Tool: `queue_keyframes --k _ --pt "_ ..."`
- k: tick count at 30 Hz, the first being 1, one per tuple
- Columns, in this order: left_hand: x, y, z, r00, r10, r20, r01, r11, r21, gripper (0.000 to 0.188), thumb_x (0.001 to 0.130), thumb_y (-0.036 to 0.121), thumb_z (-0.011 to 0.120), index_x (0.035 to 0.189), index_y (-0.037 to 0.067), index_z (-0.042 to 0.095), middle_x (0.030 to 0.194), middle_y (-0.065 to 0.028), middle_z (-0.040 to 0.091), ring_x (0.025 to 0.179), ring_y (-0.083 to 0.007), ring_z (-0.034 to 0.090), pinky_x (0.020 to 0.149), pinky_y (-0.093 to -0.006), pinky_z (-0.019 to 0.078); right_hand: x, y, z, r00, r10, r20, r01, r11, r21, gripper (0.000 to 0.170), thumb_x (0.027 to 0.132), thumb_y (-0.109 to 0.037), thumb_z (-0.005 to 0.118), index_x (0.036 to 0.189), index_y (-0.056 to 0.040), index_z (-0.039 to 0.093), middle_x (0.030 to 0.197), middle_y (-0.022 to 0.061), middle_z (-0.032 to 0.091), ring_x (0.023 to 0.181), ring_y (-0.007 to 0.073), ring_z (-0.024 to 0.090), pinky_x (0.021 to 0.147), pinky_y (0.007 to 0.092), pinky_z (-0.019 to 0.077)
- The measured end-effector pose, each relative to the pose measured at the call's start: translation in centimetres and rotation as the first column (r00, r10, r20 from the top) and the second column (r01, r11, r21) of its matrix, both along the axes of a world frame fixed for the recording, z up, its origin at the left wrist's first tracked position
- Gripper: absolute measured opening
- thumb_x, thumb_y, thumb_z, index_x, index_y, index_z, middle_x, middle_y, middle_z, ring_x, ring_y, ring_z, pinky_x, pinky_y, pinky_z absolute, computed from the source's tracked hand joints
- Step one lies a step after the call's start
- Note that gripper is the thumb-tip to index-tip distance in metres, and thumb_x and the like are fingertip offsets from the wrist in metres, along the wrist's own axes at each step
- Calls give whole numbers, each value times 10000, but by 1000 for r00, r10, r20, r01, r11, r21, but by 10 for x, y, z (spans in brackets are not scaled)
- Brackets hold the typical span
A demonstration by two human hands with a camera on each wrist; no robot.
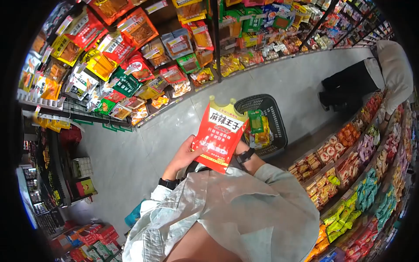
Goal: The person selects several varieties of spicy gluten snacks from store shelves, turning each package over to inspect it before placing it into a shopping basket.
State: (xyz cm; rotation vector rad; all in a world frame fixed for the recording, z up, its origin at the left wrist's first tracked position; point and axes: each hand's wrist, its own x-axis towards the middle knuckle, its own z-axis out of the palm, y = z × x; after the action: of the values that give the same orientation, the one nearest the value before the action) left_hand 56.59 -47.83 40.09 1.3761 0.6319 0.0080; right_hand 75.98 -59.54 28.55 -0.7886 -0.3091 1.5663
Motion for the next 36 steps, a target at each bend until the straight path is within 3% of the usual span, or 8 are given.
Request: queue_keyframes --k 5,10,12,14,19,29,34,36 --pt "8 -4 -12 969 246 13 -246 969 10 251 975 157 667 1136 -1 556 1034 -65 680 928 -109 623 833 -276 523 35 -6 -97 911 84 403 9 975 -224 278 924 -244 678 1138 -67 663 967 38 677 903 155 651 781 296 533" --pt "-28 21 -22 831 502 -239 -502 862 62 208 978 148 657 1112 14 571 1032 -57 679 903 -106 621 812 -279 525 71 -65 -225 941 220 256 27 706 -708 243 932 -267 653 1087 -81 649 1037 18 668 914 138 628 794 298 505" --pt "-47 24 -31 755 563 -338 -563 820 107 189 981 141 648 1106 19 573 1023 -53 676 892 -104 623 801 -277 523 86 -104 -313 626 552 551 72 663 -745 425 870 -302 705 1206 -63 599 1162 105 660 1029 262 648 876 364 516" --pt "-49 26 -31 687 609 -397 -598 784 168 178 986 129 636 1113 24 569 1023 -54 674 892 -108 631 801 -278 523 94 -132 -361 623 626 468 219 435 -874 640 799 -324 694 1356 -79 498 1305 228 604 1185 462 576 1028 509 450" --pt "-59 30 -48 561 632 -535 -625 747 228 192 988 148 642 1121 30 569 1043 -57 674 918 -111 647 803 -278 540 112 -141 -374 766 598 234 148 191 -970 856 834 -346 652 1547 -47 283 1593 214 297 1473 438 236 1179 509 282" --pt "-34 49 -48 582 688 -435 -601 723 340 192 997 93 618 1162 29 544 1066 -37 665 930 -90 623 835 -274 519 61 -153 -406 778 613 139 49 161 -986 873 820 -327 657 1534 8 284 1557 234 364 1426 425 352 1150 496 353" --pt "-32 74 -38 672 630 -388 -531 776 341 210 994 98 623 1167 23 531 1088 -55 661 953 -101 622 843 -282 524 19 -196 -471 743 656 131 -150 354 -923 570 867 -318 645 1307 23 520 1370 243 510 1243 392 524 972 486 462" --pt "-27 85 -38 697 626 -349 -547 779 307 211 994 99 623 1168 23 530 1092 -58 662 956 -102 622 845 -284 526 10 -181 -421 872 488 47 -154 364 -918 470 894 -338 629 1196 19 583 1224 217 585 1116 328 599 892 444 490"
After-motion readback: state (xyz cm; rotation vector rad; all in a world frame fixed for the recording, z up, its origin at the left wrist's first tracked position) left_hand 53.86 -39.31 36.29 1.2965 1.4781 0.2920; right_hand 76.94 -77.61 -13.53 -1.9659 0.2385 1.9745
